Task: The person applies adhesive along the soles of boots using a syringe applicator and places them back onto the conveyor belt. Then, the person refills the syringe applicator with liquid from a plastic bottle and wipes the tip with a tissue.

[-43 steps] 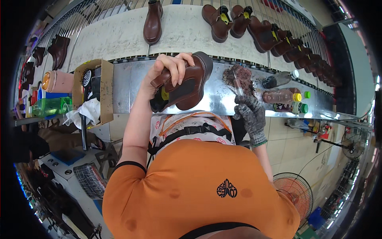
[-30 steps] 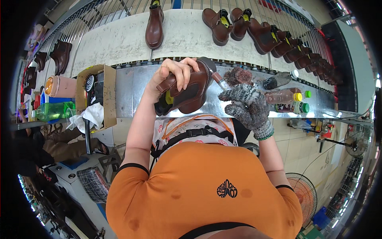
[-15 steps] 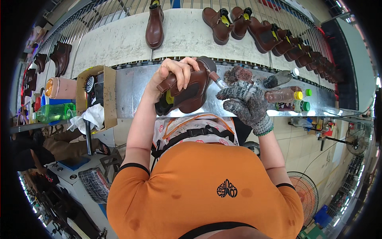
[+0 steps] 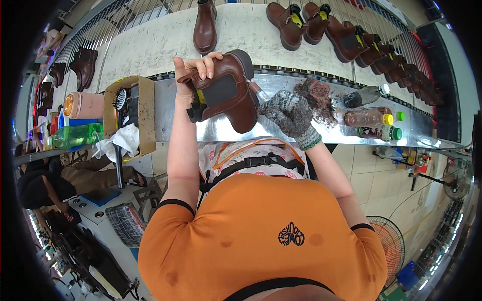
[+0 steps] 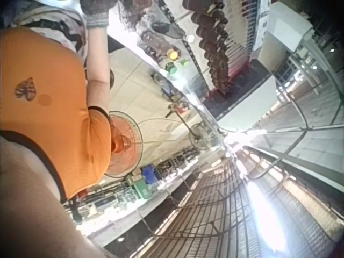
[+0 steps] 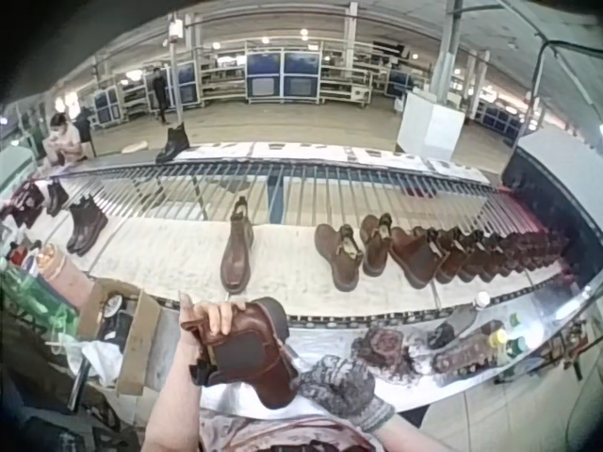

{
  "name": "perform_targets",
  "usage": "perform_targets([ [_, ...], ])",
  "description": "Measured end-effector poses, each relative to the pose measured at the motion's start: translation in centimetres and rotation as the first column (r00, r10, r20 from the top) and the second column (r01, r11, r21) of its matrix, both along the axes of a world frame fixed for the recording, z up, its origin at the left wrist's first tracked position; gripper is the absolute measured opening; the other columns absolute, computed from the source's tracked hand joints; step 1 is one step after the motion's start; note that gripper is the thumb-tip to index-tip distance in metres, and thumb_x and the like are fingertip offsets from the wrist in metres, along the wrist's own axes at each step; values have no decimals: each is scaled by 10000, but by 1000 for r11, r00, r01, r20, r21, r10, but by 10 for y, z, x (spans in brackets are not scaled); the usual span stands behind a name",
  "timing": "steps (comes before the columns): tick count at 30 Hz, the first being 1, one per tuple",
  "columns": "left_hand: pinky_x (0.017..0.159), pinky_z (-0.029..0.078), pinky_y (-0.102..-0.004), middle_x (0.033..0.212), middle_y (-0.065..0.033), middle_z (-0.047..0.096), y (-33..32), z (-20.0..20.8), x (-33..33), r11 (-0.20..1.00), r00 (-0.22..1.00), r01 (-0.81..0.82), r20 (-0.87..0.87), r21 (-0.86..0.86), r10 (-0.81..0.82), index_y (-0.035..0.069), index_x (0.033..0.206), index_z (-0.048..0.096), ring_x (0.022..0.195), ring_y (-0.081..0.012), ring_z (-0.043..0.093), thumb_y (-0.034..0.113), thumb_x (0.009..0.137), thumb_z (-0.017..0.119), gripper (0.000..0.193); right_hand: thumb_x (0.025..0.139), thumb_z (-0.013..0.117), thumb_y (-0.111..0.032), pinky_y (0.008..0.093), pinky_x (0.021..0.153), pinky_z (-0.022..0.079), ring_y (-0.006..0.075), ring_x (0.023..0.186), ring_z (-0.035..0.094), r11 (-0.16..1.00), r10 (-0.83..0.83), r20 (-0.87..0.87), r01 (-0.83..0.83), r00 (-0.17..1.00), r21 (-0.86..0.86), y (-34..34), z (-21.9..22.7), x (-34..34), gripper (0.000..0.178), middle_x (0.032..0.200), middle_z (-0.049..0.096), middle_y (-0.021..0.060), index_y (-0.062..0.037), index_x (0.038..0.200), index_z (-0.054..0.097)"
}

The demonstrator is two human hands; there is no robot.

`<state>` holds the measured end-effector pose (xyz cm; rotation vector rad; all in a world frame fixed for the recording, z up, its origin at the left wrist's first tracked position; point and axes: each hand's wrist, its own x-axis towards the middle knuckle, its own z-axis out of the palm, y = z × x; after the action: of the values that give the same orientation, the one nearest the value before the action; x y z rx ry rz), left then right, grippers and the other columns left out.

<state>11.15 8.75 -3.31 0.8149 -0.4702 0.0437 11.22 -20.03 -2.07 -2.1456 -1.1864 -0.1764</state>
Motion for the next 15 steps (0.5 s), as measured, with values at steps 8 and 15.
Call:
perform_targets([
  [8, 1002, 321, -424, 720, -66, 546, 27, -23, 7, 988, 994, -40, -108, -150, 24, 43, 648, 626, 1105, -288, 467, 696, 854, 326, 748, 836, 585, -372, 399, 602, 439, 268, 701, 578, 999, 31, -271, -36, 962, -11, 6, -18, 3, 244, 736, 590, 77, -153, 805, 689],
  [15, 961, 367, -405, 717, -79, 576, 50, -46, 11, 958, 948, -156, -310, -242, 76, 45, 639, 631, 1066, -282, 505, 695, 855, 337, 746, 815, 583, -220, 360, 666, 456, 257, 753, 594, 983, -2, -241, -43, 971, -180, -5, -39, 0, 142, 803, 613, 58, -108, 784, 665],
])
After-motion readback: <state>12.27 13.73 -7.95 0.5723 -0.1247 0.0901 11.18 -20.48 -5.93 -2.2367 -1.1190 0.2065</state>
